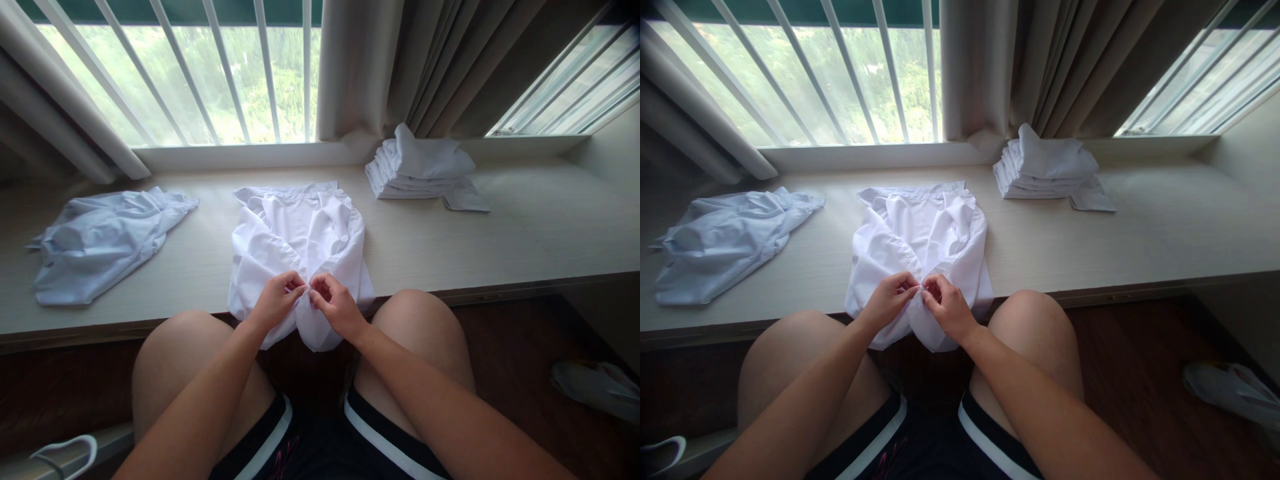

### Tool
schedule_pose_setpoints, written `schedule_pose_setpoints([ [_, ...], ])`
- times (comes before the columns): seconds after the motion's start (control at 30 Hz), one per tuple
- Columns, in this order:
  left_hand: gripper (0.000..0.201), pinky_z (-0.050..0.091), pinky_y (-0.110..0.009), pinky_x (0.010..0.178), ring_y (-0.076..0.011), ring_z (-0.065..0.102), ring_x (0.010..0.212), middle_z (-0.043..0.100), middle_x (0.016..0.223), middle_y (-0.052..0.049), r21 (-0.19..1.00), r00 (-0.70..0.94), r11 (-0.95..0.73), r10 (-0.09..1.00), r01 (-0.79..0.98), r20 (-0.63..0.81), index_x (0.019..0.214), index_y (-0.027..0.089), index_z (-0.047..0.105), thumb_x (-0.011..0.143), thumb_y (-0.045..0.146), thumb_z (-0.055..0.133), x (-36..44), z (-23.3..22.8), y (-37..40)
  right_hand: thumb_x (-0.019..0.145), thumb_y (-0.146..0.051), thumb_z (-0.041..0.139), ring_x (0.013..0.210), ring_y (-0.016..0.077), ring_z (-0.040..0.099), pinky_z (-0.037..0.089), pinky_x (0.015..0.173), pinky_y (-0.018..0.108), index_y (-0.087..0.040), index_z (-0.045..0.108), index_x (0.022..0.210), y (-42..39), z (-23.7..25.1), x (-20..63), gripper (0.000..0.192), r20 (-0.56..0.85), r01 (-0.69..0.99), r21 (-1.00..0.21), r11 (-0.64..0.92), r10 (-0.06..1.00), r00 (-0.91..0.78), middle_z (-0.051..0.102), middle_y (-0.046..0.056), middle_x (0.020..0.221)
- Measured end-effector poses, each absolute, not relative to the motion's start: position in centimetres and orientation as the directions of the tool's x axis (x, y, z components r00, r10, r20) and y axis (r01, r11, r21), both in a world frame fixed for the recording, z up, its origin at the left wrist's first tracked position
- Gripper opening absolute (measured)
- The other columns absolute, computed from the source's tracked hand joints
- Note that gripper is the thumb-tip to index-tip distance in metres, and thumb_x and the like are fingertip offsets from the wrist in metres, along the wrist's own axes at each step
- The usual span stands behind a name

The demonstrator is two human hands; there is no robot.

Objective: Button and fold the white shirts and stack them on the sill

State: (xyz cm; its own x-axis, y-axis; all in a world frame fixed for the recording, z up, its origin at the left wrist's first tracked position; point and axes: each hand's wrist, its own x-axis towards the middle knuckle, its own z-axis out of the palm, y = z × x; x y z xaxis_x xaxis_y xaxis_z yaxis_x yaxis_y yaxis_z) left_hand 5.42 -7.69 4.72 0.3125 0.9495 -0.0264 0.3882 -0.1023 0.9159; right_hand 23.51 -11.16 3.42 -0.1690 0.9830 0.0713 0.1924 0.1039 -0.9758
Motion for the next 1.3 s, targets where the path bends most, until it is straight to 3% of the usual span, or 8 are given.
schedule_pose_setpoints([
  [0.13, 0.021, 0.043, -0.027, 0.068, -0.0162, 0.058, 0.073, 0.066, 0.075, 0.0, 0.918, 0.327, -0.082, 0.943, 0.387, -0.053, 0.078, 0.018, 0.067, 0.088, 0.036, 0.064, 5.3, 5.1, -7.4, 0.093, -0.033, 0.059, 0.076, 0.017, 0.063, 0.049, 0.07, 0.029, -0.023, 0.062, 0.103, -11.1, 3.8, 23.5, 0.014, 0.075, 0.236, -0.965, 0.114, 0.983, -0.167, 0.065, 0.0, 0.084],
  [0.33, 0.039, 0.04, -0.027, 0.065, -0.0158, 0.054, 0.067, 0.061, 0.066, 0.001, 0.93, 0.357, -0.019, 0.926, 0.366, -0.122, 0.072, 0.018, 0.065, 0.092, 0.05, 0.058, 5.6, 5.8, -7.7, 0.092, -0.029, 0.059, 0.077, 0.0167, 0.063, 0.048, 0.072, 0.029, -0.023, 0.062, 0.101, -11.0, 3.8, 23.6, 0.011, 0.097, 0.305, -0.942, 0.14, 0.984, -0.152, 0.066, -0.001, 0.085],
  [0.47, 0.035, 0.041, -0.027, 0.068, -0.0168, 0.057, 0.073, 0.067, 0.074, -0.001, 0.93, 0.366, -0.007, 0.92, 0.367, -0.138, 0.08, 0.017, 0.07, 0.088, 0.051, 0.065, 5.8, 5.8, -8.0, 0.093, -0.028, 0.058, 0.078, 0.0168, 0.064, 0.048, 0.073, 0.029, -0.023, 0.063, 0.102, -11.0, 3.9, 23.6, 0.012, 0.105, 0.307, -0.94, 0.149, 0.982, -0.154, 0.068, 0.0, 0.087],
  [0.83, 0.032, 0.041, -0.025, 0.061, -0.0146, 0.053, 0.068, 0.063, 0.073, -0.001, 0.948, 0.305, 0.007, 0.946, 0.318, -0.11, 0.079, 0.018, 0.067, 0.089, 0.048, 0.065, 5.7, 5.2, -7.8, 0.094, -0.04, 0.057, 0.073, 0.0172, 0.062, 0.049, 0.069, 0.029, -0.023, 0.061, 0.092, -10.8, 3.9, 23.8, 0.018, 0.041, 0.286, -0.956, 0.063, 0.996, -0.084, 0.066, 0.0, 0.08],
  [1.3, 0.031, 0.04, -0.025, 0.061, -0.014, 0.05, 0.066, 0.061, 0.071, 0.0, 0.956, 0.336, 0.027, 0.933, 0.291, -0.129, 0.078, 0.017, 0.066, 0.089, 0.046, 0.063, 6.0, 5.4, -7.9, 0.096, -0.042, 0.055, 0.068, 0.0163, 0.06, 0.046, 0.067, 0.028, -0.022, 0.061, 0.084, -10.7, 3.8, 23.8, 0.024, 0.01, 0.266, -0.963, 0.045, 0.991, -0.13, 0.062, -0.002, 0.07],
])
